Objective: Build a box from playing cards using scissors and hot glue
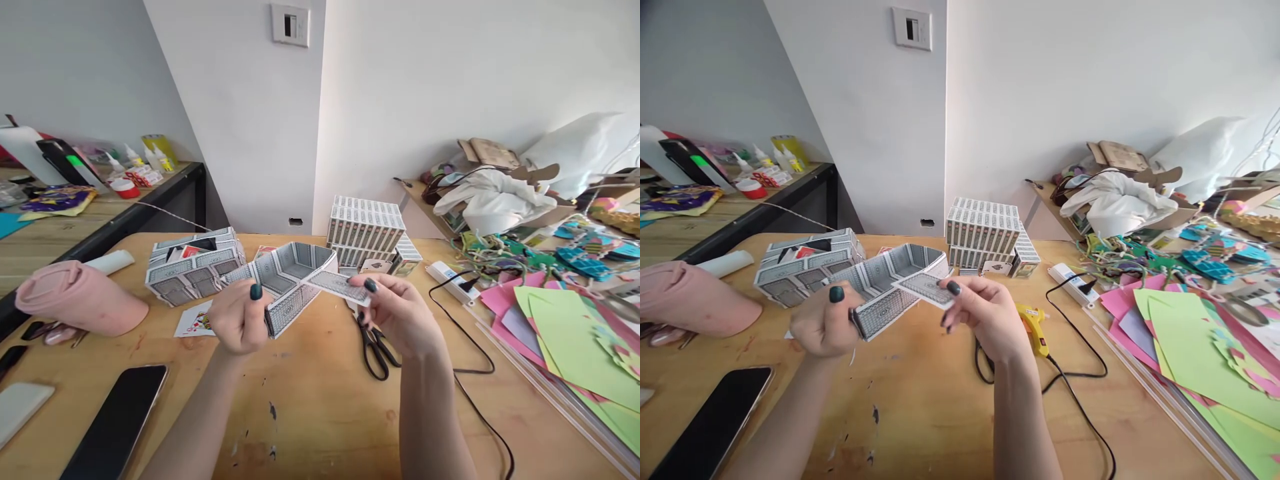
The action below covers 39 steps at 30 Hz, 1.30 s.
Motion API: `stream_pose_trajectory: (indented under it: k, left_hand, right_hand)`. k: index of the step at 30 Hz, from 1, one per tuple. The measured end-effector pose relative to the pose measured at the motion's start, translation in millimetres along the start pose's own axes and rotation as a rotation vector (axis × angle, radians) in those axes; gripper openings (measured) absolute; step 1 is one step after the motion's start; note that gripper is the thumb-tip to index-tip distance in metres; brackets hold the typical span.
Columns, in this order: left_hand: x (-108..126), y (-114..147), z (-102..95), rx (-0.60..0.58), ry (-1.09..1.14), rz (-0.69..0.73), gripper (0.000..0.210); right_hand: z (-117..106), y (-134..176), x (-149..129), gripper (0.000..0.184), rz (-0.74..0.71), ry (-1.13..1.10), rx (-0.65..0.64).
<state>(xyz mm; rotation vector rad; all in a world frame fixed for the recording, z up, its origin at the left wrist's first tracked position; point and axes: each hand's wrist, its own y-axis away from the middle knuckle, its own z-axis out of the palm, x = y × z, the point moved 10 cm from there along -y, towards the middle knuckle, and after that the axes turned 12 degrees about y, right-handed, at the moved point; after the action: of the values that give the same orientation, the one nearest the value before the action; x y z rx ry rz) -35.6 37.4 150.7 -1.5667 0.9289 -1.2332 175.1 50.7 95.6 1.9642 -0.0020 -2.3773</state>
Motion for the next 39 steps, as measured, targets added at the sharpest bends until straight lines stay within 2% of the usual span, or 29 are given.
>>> stream_pose_trajectory:
  k: [1, 3, 6, 8, 11, 17, 22, 28, 39]
  left_hand:
    - [6.5, -0.8, 1.7, -0.02, -0.019, 0.06, 0.033]
    - [16.0, -2.4, 7.2, -0.084, -0.036, 0.14, 0.028]
    - [29.0, -4.5, 15.5, -0.192, -0.039, 0.218, 0.022]
    - [37.9, -5.4, 18.6, -0.241, -0.035, 0.261, 0.019]
    - [46.3, -5.7, 21.3, -0.289, -0.029, 0.288, 0.016]
    - [40.6, -5.8, 19.8, -0.303, 0.068, 0.214, 0.019]
    - [31.3, -10.3, 16.5, -0.266, 0.224, 0.098, 0.024]
    - [25.5, -13.6, 21.4, -0.289, 0.364, 0.008, 0.031]
    - [14.6, -10.0, 35.4, -0.409, 0.393, -0.116, 0.033]
  right_hand:
    - [7.3, 0.6, -1.4, 0.033, -0.013, -0.021, -0.059]
    - [12.3, 0.7, -6.3, 0.036, -0.068, -0.056, -0.078]
    - [1.8, -0.6, -11.0, 0.023, -0.154, -0.057, 0.063]
    - [-6.6, 0.2, -14.4, 0.022, -0.215, -0.031, 0.156]
    - [-11.9, 2.5, -19.5, 0.02, -0.293, 0.033, 0.207]
    - [3.1, 4.8, -24.9, 0.016, -0.39, 0.234, 0.125]
    - [18.1, 2.6, -22.1, 0.006, -0.418, 0.263, 0.053]
    - [17.0, 0.0, -20.1, 0.006, -0.438, 0.365, 0.1]
    - [19.2, -1.4, -15.6, 0.008, -0.439, 0.505, 0.03]
